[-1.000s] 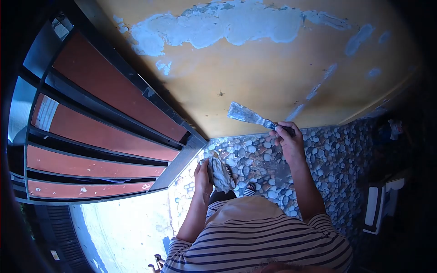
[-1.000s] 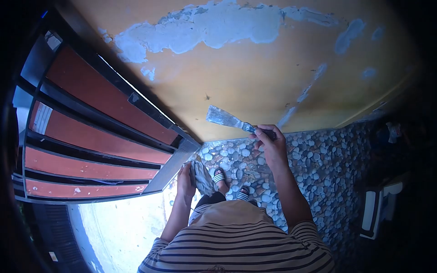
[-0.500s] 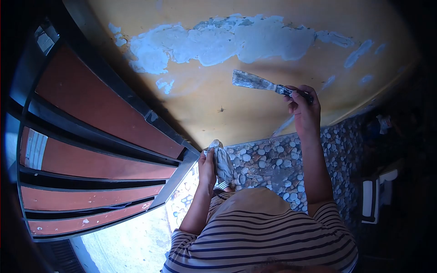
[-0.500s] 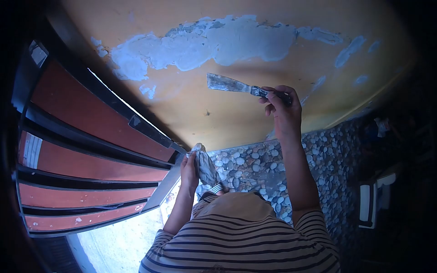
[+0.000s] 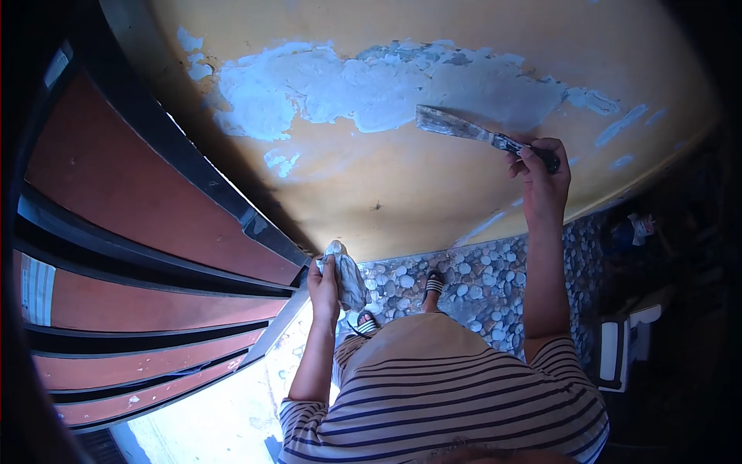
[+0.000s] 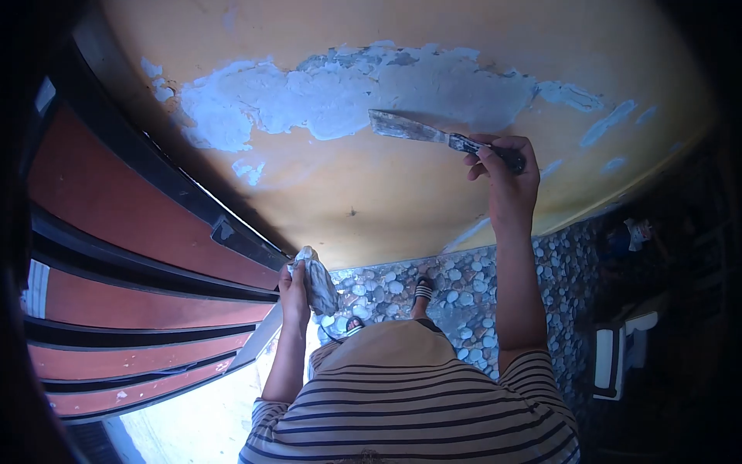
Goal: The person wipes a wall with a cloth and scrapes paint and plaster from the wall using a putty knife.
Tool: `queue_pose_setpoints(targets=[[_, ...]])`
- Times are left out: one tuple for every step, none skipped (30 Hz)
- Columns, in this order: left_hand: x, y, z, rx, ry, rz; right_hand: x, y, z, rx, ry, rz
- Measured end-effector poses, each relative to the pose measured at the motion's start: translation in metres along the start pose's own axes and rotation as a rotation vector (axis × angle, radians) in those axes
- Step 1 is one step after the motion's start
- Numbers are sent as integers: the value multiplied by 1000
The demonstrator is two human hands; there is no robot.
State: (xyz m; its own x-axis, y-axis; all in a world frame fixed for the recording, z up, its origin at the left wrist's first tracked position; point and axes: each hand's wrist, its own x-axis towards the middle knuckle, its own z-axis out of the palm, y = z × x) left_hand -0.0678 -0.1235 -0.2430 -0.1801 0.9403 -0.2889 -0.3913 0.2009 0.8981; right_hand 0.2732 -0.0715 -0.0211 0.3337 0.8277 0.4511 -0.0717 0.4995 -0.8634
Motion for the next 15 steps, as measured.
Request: queue_pose_setpoints(targets=[[1,-4,0,-40,15,-16,3,0,-2,-5,-15,-21],[0,-7,-1,-75,30,-32,5,0,-1,1,-26,-19],[-2,-9,1,-85,34,-29,8,0,0,-14,-31,-31],[-4,-10,5,-81,41,-21,10,0,1,-28,-33,-44],[-5,-11,10,-87,68,-24,12,2,4,-18,-34,-42],[-5,-12,15,-94,92,-29,13,5,10,-26,-53,-59],[-6,-12,19,-99,93,-40,13,7,14,-37,-72,-74],[-6,-12,22,-96,97,-43,12,8,18,-35,-72,-68],[-6,-12,26,-95,78,-48,11,8,21,-43,-65,-71],[-6,-12,29,-97,59,-53,10,7,22,-53,-61,-73],[-7,-11,33,-105,59,-54,11,4,20,-56,-65,-69],[-6,-14,34,-110,62,-58,11,0,16,-69,-38,-88],[-5,-18,34,-113,53,-48,12,-2,14,-81,-11,-108],[-3,-21,34,-116,44,-37,13,-1,14,-83,-16,-108],[-2,-24,35,-118,46,-37,13,1,15,-79,-13,-109]])
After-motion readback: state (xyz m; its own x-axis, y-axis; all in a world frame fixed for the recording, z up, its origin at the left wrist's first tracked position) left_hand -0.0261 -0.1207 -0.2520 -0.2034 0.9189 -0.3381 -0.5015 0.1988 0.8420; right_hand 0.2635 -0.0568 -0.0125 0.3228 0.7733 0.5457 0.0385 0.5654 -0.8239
